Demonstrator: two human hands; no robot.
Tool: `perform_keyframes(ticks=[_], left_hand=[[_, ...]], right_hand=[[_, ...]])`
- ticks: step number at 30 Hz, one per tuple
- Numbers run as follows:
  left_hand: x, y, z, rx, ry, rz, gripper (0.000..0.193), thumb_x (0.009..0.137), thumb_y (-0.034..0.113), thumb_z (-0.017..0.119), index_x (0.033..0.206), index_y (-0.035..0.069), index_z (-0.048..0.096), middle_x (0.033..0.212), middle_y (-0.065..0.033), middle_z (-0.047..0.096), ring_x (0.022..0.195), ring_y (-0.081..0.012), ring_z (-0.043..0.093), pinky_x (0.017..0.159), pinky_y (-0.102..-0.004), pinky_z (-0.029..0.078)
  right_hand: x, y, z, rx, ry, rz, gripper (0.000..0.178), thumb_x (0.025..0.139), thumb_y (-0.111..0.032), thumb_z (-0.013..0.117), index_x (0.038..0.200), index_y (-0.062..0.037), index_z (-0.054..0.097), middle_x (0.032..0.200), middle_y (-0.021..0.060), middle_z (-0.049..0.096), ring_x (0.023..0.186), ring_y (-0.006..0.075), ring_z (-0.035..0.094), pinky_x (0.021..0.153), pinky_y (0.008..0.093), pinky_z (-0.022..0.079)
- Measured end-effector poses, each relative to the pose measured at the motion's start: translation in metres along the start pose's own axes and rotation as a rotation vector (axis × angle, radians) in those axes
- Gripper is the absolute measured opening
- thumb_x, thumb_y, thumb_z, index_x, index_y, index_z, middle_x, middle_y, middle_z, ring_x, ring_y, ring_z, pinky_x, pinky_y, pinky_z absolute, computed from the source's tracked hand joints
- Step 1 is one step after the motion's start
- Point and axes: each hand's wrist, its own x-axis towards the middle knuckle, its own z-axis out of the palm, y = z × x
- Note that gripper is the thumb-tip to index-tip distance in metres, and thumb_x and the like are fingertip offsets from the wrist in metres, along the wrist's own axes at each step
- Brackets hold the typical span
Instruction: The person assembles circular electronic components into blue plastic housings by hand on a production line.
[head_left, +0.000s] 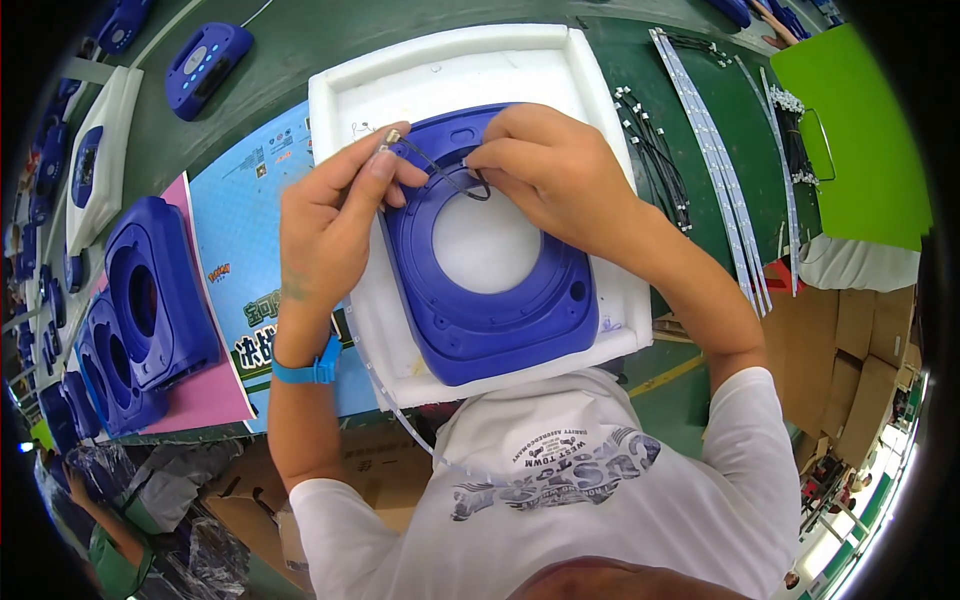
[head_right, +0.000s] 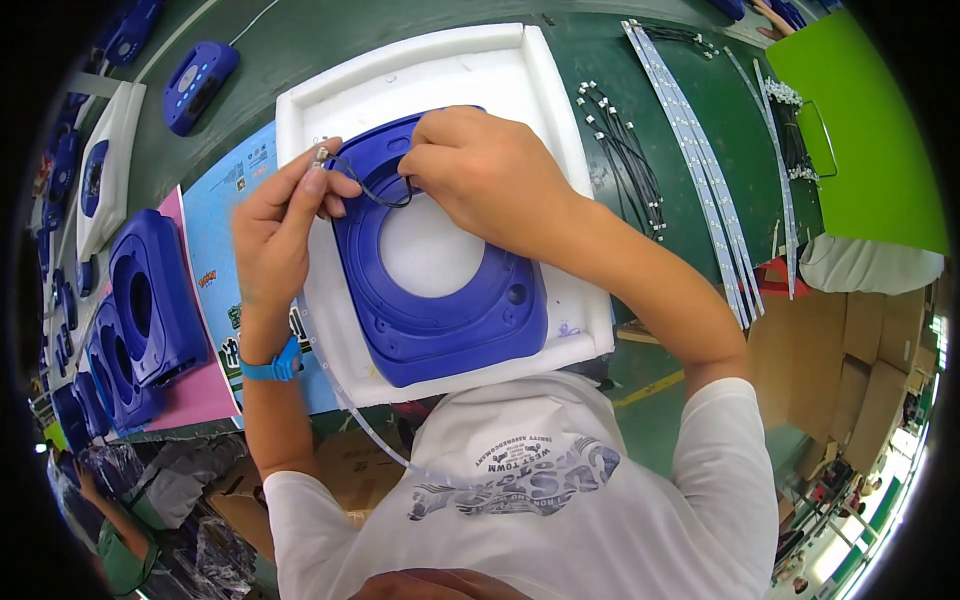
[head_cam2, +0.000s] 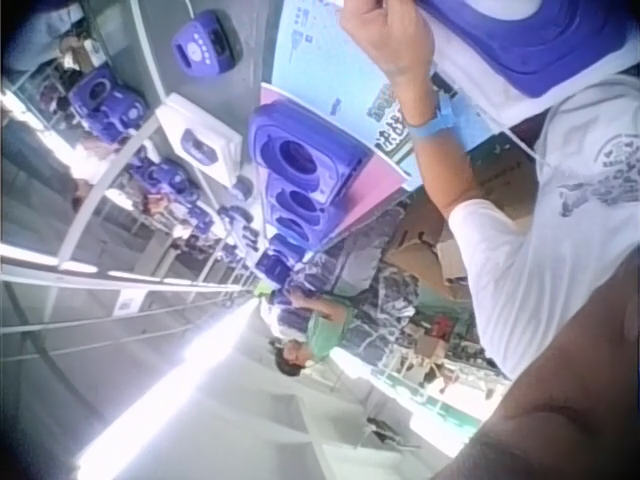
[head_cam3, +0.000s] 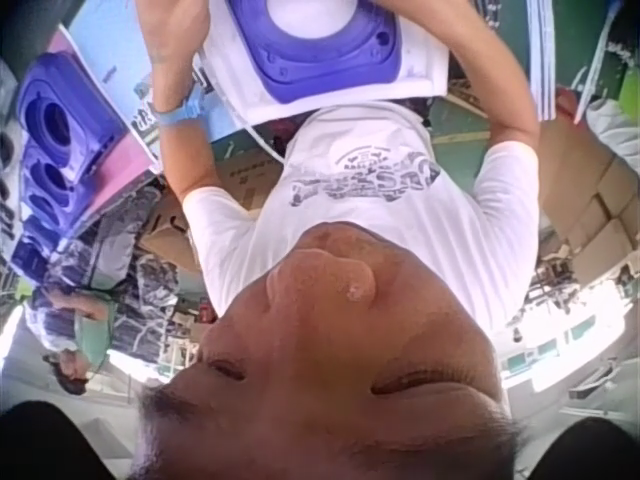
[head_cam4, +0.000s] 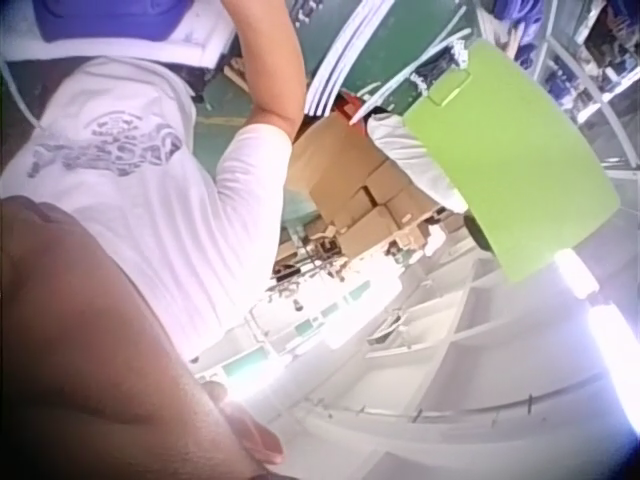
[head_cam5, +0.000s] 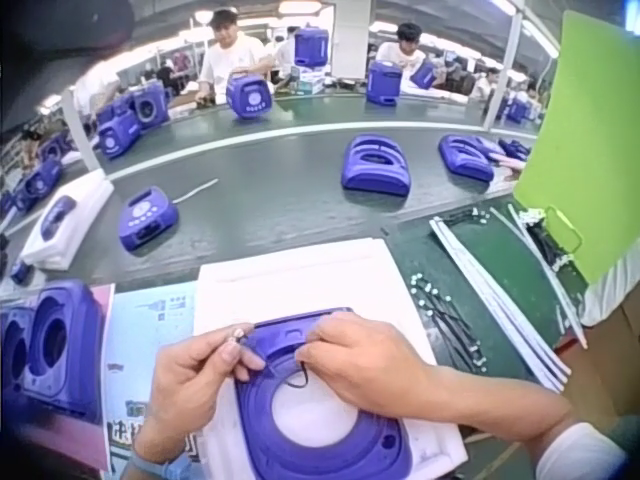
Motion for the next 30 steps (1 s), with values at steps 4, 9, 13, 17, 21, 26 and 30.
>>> perform_keyframes(ticks=[4,9,13,17,21,26,30], left_hand=[[-0.009,-0.004,0.008,0.049,0.043,0.017,0.035,0.113,0.014,0.062,0.143,-0.002,0.071,0.101,-0.0057,0.080,0.086,-0.0081,0.061,0.081,-0.0231,0.052],[-0.008,-0.004,0.011,0.051,0.018,0.013,0.035,0.113,0.014,0.061,0.143,0.000,0.071,0.102,-0.0054,0.080,0.087,-0.0081,0.060,0.082,-0.0233,0.052],[-0.007,-0.008,0.008,0.050,0.030,0.040,0.034,0.112,0.013,0.062,0.142,-0.001,0.072,0.103,-0.0048,0.081,0.086,-0.0083,0.061,0.080,-0.0236,0.053],[-0.003,-0.003,0.001,0.187,0.148,0.117,0.032,0.108,0.008,0.065,0.139,0.003,0.075,0.099,-0.0083,0.080,0.083,-0.0132,0.067,0.078,-0.0260,0.054],[0.002,0.001,0.003,0.564,0.076,0.407,0.025,0.098,0.006,0.070,0.121,0.005,0.080,0.098,-0.0151,0.074,0.090,-0.0310,0.072,0.077,-0.0390,0.057],[0.004,-0.009,0.031,0.633,0.082,0.571,0.020,0.092,0.008,0.076,0.111,0.007,0.081,0.094,-0.0137,0.067,0.090,-0.0356,0.066,0.077,-0.0456,0.055],[-0.004,-0.006,0.031,0.702,0.085,0.511,0.018,0.091,0.011,0.077,0.108,0.007,0.081,0.091,-0.0108,0.064,0.090,-0.0328,0.066,0.077,-0.0457,0.055]], right_hand=[[0.001,0.004,-0.001,-0.079,-0.035,-0.003,0.018,0.081,0.000,0.084,0.098,-0.0047,0.080,0.092,0.0086,0.070,0.081,0.0275,0.070,0.068,0.0374,0.057],[-0.001,0.007,0.006,-0.186,-0.034,-0.080,0.006,0.083,-0.007,0.075,0.088,-0.0068,0.077,0.093,0.0039,0.068,0.087,0.0258,0.069,0.067,0.0401,0.057],[0.004,0.005,0.004,-0.233,-0.128,-0.097,0.017,0.083,-0.006,0.074,0.100,-0.0054,0.076,0.100,0.0067,0.069,0.096,0.0283,0.068,0.077,0.0413,0.057],[0.024,0.006,-0.016,-0.151,0.027,-0.079,0.028,0.088,-0.010,0.076,0.116,-0.0047,0.074,0.116,0.0125,0.073,0.108,0.0349,0.067,0.092,0.0451,0.056],[0.043,0.030,-0.004,0.095,-0.244,0.096,0.040,0.107,-0.034,0.068,0.123,0.0016,0.074,0.114,0.0229,0.076,0.108,0.0420,0.071,0.099,0.0454,0.055],[0.070,0.046,0.004,0.342,-0.578,0.567,0.069,0.116,-0.052,0.049,0.095,0.0091,0.073,0.088,0.0100,0.073,0.086,0.0152,0.061,0.086,0.0343,0.052],[0.075,0.055,0.012,0.292,-0.664,0.669,0.074,0.115,-0.058,0.049,0.089,0.0065,0.073,0.082,0.0047,0.069,0.081,0.0124,0.058,0.080,0.0294,0.049]])
